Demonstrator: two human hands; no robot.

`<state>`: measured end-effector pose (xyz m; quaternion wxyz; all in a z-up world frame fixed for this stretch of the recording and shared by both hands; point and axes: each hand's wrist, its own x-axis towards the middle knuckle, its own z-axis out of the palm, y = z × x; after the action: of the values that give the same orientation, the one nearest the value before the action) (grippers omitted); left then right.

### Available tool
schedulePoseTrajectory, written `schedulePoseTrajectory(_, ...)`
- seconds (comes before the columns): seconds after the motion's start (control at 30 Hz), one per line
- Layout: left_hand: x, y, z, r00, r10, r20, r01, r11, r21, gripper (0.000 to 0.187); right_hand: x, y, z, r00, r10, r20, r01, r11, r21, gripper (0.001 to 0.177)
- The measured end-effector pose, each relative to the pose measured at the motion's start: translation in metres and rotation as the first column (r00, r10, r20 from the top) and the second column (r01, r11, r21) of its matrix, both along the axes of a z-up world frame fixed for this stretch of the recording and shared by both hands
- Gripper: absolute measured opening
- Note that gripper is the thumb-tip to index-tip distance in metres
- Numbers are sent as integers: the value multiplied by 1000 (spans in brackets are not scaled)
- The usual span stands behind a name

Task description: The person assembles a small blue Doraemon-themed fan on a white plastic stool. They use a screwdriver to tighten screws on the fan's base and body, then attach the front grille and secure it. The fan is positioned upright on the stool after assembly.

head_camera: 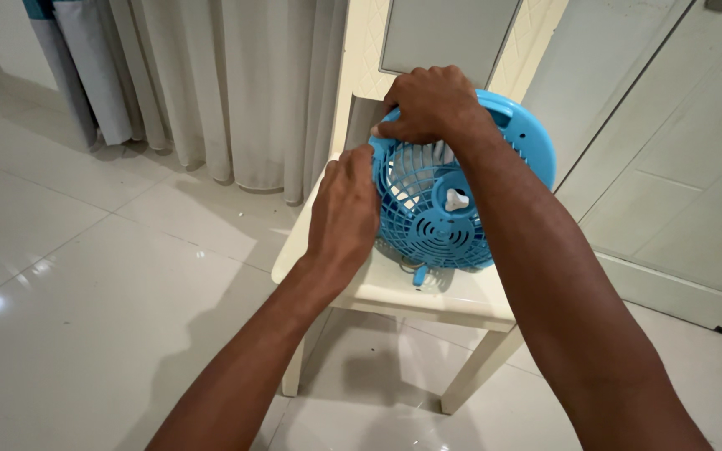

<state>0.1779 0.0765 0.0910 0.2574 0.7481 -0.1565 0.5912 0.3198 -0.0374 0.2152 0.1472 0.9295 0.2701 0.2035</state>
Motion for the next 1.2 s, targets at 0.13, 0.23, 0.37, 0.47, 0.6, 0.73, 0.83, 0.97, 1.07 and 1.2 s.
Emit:
schedulePoseTrajectory(0.13, 0, 3, 13, 854, -120, -506, 36, 984, -173, 42, -1, 0, 1, 999, 22, 24, -22, 1000, -2, 54)
schedulePoseTrajectory(0.23, -1, 2, 14, 668, -110, -736, -13, 987, -160, 40, -2, 1, 1, 1000, -11, -5, 11, 1000, -11, 56)
schedulePoseTrajectory(0.37, -1, 4, 3, 928, -62, -368, 49, 998, -45, 46, -2, 0, 3, 1000, 4, -7, -4, 1000, -3, 54)
schedulePoseTrajectory(0.47, 0, 8, 0, 969, -85, -233, 79, 996, -34, 44, -4, 0, 3, 1000, -2, -1, 2, 1000, -13, 53)
schedulePoseTrajectory(0.6, -1, 12, 8, 824, -167, -542, 72, 979, -191, 42, -7, 2, 3, 999, -33, -30, 33, 999, -6, 55)
schedulePoseTrajectory(0.73, 0, 9, 13, 753, -146, -642, 23, 980, -196, 37, -7, 2, 4, 1000, -18, -14, 17, 1000, -15, 55)
schedulePoseTrajectory(0.83, 1, 9, 4, 872, -57, -486, 45, 998, -37, 47, -7, 1, 4, 1000, -5, -12, 5, 1000, -8, 55)
schedulePoseTrajectory(0.97, 3, 10, -5, 972, -53, -229, 56, 998, 6, 37, -9, 2, 4, 1000, 3, -4, -3, 1000, -10, 54)
schedulePoseTrajectory(1.07, 5, 11, -4, 943, -145, -299, 96, 980, -174, 33, -9, 2, 4, 1000, -14, 12, 15, 999, -32, 59)
schedulePoseTrajectory(1.2, 12, 13, 2, 801, -237, -550, 48, 941, -335, 22, -6, 1, 4, 1000, -14, 14, 15, 998, -55, 56)
